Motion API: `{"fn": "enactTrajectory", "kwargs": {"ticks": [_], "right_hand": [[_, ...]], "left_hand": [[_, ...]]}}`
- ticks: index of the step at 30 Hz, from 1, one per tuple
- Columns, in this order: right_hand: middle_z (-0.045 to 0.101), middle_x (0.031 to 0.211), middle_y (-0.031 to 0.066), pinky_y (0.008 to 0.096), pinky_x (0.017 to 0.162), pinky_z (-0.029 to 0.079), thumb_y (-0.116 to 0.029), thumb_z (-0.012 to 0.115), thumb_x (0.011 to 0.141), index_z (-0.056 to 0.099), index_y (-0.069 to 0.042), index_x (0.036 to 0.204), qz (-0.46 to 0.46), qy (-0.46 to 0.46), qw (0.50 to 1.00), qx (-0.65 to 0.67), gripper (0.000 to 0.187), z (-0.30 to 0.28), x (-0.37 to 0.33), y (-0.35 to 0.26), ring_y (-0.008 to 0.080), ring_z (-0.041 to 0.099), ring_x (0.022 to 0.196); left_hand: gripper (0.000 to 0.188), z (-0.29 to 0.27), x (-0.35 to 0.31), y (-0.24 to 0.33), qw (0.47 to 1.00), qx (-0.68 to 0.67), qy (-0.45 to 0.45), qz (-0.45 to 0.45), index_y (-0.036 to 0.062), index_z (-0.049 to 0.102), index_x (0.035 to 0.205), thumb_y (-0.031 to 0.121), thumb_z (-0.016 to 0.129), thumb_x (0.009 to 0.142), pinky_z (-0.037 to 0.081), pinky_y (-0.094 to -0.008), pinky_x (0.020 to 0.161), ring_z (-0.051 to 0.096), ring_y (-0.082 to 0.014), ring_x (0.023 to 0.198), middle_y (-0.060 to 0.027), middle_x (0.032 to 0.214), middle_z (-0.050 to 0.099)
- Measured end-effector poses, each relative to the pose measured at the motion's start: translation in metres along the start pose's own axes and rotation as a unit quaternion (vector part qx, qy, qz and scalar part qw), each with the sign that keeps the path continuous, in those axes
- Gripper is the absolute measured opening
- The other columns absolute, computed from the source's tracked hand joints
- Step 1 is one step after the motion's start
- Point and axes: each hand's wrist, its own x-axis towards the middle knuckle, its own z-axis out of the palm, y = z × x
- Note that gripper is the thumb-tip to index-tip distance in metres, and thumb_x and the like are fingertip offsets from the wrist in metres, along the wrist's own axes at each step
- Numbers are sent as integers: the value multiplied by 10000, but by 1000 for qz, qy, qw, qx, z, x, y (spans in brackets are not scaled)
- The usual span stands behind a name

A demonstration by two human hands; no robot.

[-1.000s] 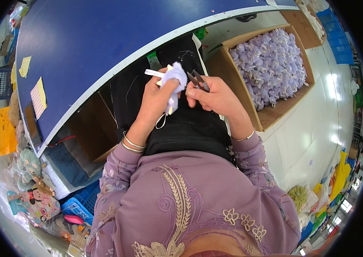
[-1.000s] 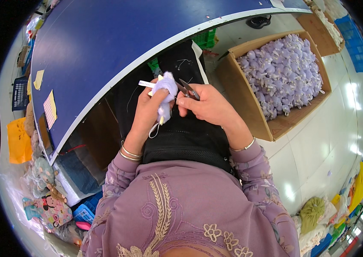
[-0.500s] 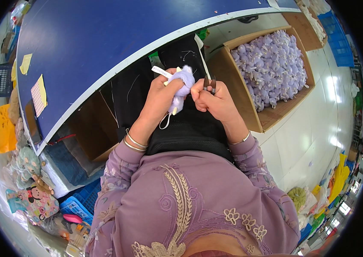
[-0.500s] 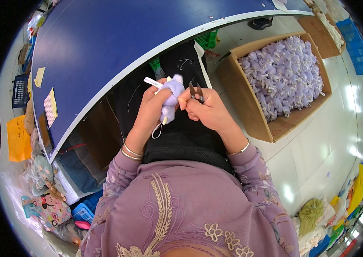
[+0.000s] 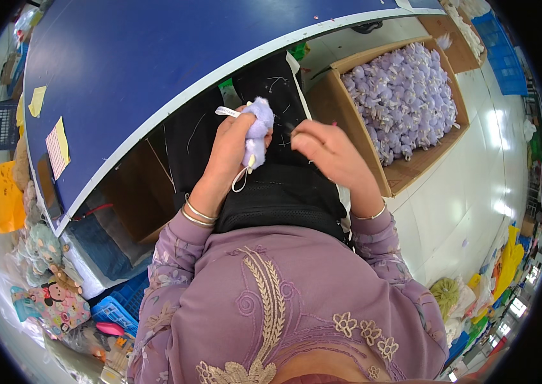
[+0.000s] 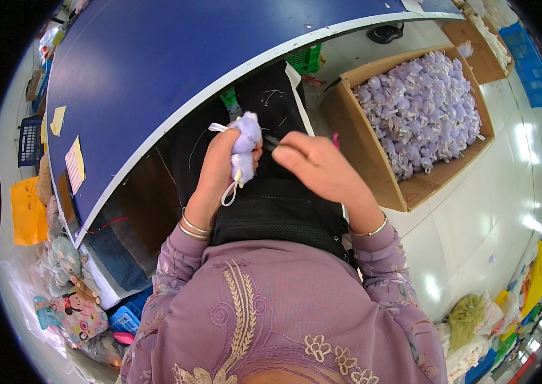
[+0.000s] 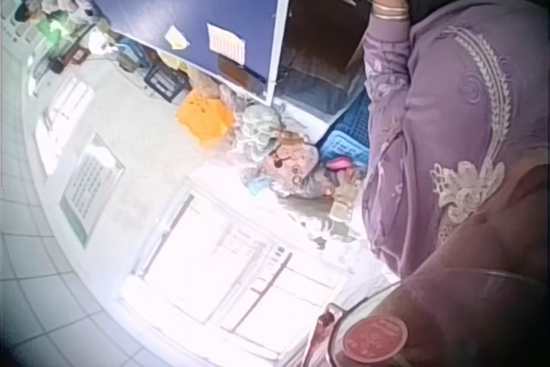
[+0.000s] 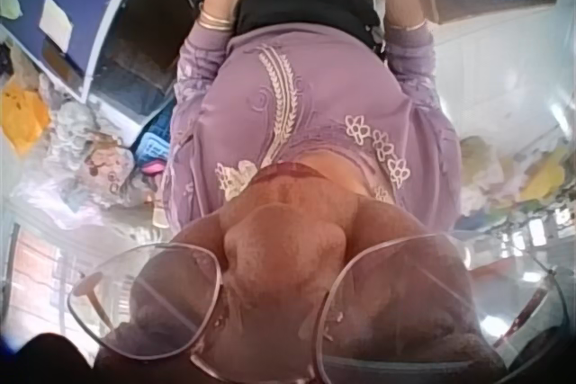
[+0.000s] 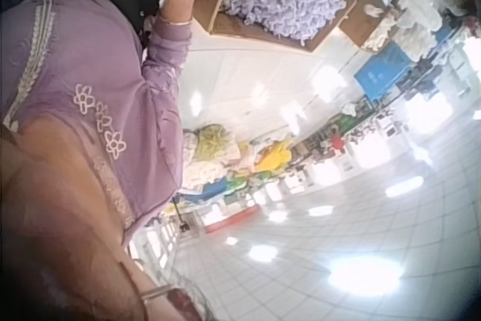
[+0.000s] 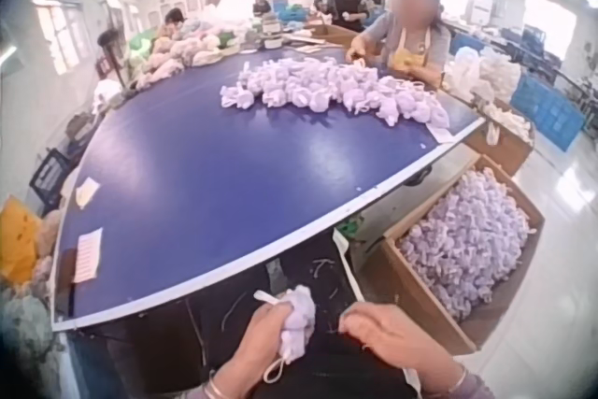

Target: The person trims excess threads and fabric from small purple fabric flowers using scissors. They handle each flower individually, rotate it, and cut stray threads before placing the finished items on the table.

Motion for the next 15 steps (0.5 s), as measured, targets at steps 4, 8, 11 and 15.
{"fn": "enactTrajectory", "kwargs": {"ticks": [4, 8, 11, 15], "right_hand": [[545, 682, 165, 365, 616, 422, -276, 538, 971, 563, 31, 819, 35, -37, 998, -34, 343, 15, 6, -12, 293, 520, 627], [491, 648, 102, 318, 578, 406, -281, 516, 995, 554, 23, 822, -10, 7, 1000, -21, 352, 23, 11, -6, 175, 441, 595], [514, 652, 116, 326, 574, 414, -288, 516, 997, 566, 23, 832, -14, 1, 999, -40, 355, 22, 13, -6, 187, 458, 588], [563, 697, 181, 386, 595, 425, -283, 525, 984, 575, 23, 824, 4, -3, 999, -54, 349, 23, 13, -8, 304, 541, 643]], "left_hand": [[264, 1, -4, 4, 1000, -4, -5, 10, 0, 548, 1031, 229, 525, 905, 486, -265, 598, 600, -147, 681, -93, 848, 610], [251, 6, -8, 6, 1000, -4, 17, 14, 7, 548, 1038, 219, 520, 907, 478, -265, 596, 598, -146, 681, -87, 856, 608], [245, 4, -8, 6, 1000, 8, 8, 16, 10, 549, 1034, 217, 519, 907, 469, -263, 580, 596, -144, 671, -83, 841, 610], [236, 3, -9, 6, 1000, 6, 2, 21, 14, 550, 1027, 215, 516, 909, 467, -258, 569, 595, -140, 656, -78, 817, 613]]}}
